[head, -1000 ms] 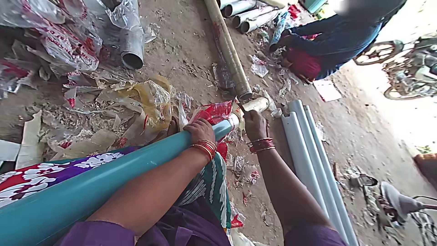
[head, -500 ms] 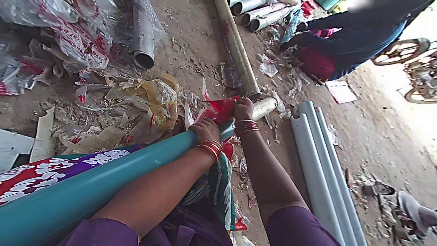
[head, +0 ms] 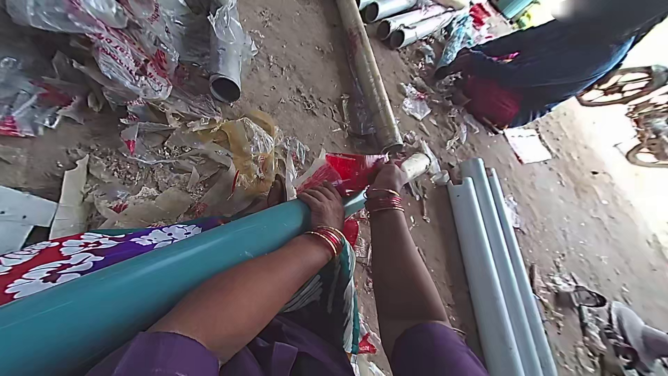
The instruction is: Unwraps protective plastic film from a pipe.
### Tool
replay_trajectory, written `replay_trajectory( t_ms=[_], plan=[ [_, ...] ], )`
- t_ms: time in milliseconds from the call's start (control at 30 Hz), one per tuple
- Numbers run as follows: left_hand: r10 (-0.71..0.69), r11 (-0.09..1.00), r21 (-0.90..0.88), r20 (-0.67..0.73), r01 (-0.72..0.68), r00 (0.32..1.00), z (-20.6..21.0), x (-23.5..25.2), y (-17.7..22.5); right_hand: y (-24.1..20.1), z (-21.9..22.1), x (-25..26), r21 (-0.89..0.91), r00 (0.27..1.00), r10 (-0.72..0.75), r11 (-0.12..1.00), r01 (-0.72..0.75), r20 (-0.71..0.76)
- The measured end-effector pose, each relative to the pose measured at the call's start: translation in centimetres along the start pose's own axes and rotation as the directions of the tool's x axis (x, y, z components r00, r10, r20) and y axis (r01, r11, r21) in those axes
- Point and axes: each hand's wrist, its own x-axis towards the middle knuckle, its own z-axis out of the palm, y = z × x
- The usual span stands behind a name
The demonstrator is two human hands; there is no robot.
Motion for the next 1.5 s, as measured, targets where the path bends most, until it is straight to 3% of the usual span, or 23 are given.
replay_trajectory(
  t_ms=[67, 133, 267, 300, 367, 467, 533, 600, 667, 767, 833, 900, 967, 1033, 1100, 1167, 1300, 1400, 1500],
  plan=[
    [-0.005, 1.000, -0.004, 0.031, 0.005, 1.000, -0.4, 0.0, -0.1, 0.5, 1.3, 2.0, -0.265, 0.990, -0.112, 0.955, 0.131, 0.087],
    [-0.041, 0.999, -0.007, 0.103, 0.042, 0.994, -1.7, 0.6, -0.5, 0.6, 3.0, 3.7, -0.525, 0.966, -0.127, 0.819, 0.231, 0.227],
    [-0.121, 0.993, 0.026, 0.234, 0.119, 0.965, -3.6, 1.7, -1.0, 0.7, 5.4, 4.4, -0.659, 0.950, -0.054, 0.708, 0.253, 0.307],
    [-0.118, 0.993, 0.026, 0.230, 0.115, 0.966, -3.5, 1.5, -0.9, 0.5, 5.5, 5.2, -0.686, 0.952, -0.074, 0.677, 0.267, 0.298],
    [-0.055, 0.998, 0.042, 0.126, 0.050, 0.991, -1.9, -0.1, -0.6, -0.7, 3.9, 8.6, -0.795, 0.940, -0.159, 0.502, 0.340, 0.302],
    [0.026, 0.973, 0.232, -0.028, -0.019, 0.999, -0.4, -1.8, -1.4, -1.2, 0.8, 15.2, -0.861, 0.980, -0.116, 0.470, 0.197, 0.161],
    [0.036, 0.972, 0.234, -0.041, -0.026, 0.998, -0.2, -1.0, -1.1, -2.3, -1.7, 17.1, -0.882, 0.981, -0.083, 0.431, 0.192, 0.173],
    [0.038, 0.967, 0.255, -0.084, -0.016, 0.996, 0.0, -0.5, -0.9, -2.6, -3.0, 16.6, -0.860, 0.962, -0.082, 0.435, 0.269, 0.259],
    [0.054, 0.958, 0.287, -0.145, -0.011, 0.988, 0.6, -0.6, -0.5, -2.0, -4.4, 14.7, -0.839, 0.959, -0.124, 0.465, 0.282, 0.254],
    [0.059, 0.952, 0.305, -0.170, -0.004, 0.984, 0.9, -0.9, -0.5, 0.0, -6.8, 11.1, -0.675, 0.921, -0.234, 0.628, 0.387, 0.310],
    [0.069, 0.955, 0.295, -0.154, -0.020, 0.986, 0.7, -1.2, -0.5, 1.6, -7.3, 6.5, -0.303, 0.804, -0.393, 0.779, 0.549, 0.446],
    [0.060, 0.979, 0.199, -0.077, -0.043, 0.995, -0.1, -1.5, -0.3, 2.6, -6.5, 1.3, 0.065, 0.660, -0.413, 0.873, 0.484, 0.627],
    [0.018, 1.000, 0.016, 0.080, -0.020, 0.997, -2.2, -1.9, -0.9, 3.1, -5.6, -2.5, 0.010, 0.602, -0.305, 0.897, 0.442, 0.738],
    [-0.052, 0.992, -0.101, 0.171, 0.070, 0.984, -4.2, -2.7, -2.6, 3.3, -4.7, -4.3, -0.200, 0.632, -0.243, 0.814, 0.546, 0.736],
    [-0.167, 0.978, -0.084, 0.249, 0.193, 0.954, -5.8, -3.2, -5.5, 2.9, -3.7, -5.7, -0.359, 0.668, -0.268, 0.675, 0.645, 0.694],
    [-0.199, 0.976, -0.023, 0.309, 0.217, 0.930, -6.6, -4.0, -8.0, 2.7, -3.1, -7.0, -0.452, 0.686, -0.276, 0.581, 0.677, 0.673],
    [-0.177, 0.978, -0.046, 0.317, 0.202, 0.932, -6.9, -5.0, -8.5, 1.4, -0.9, -7.5, -0.483, 0.734, -0.250, 0.613, 0.624, 0.631],
    [-0.168, 0.980, -0.052, 0.294, 0.191, 0.941, -6.6, -5.7, -7.7, -0.5, 0.1, -7.0, -0.574, 0.851, -0.069, 0.710, 0.408, 0.520],
    [-0.135, 0.990, -0.013, 0.241, 0.142, 0.961, -5.7, -6.7, -6.9, -1.8, 0.3, -6.9, -0.644, 0.870, 0.022, 0.681, 0.348, 0.493]
  ],
)
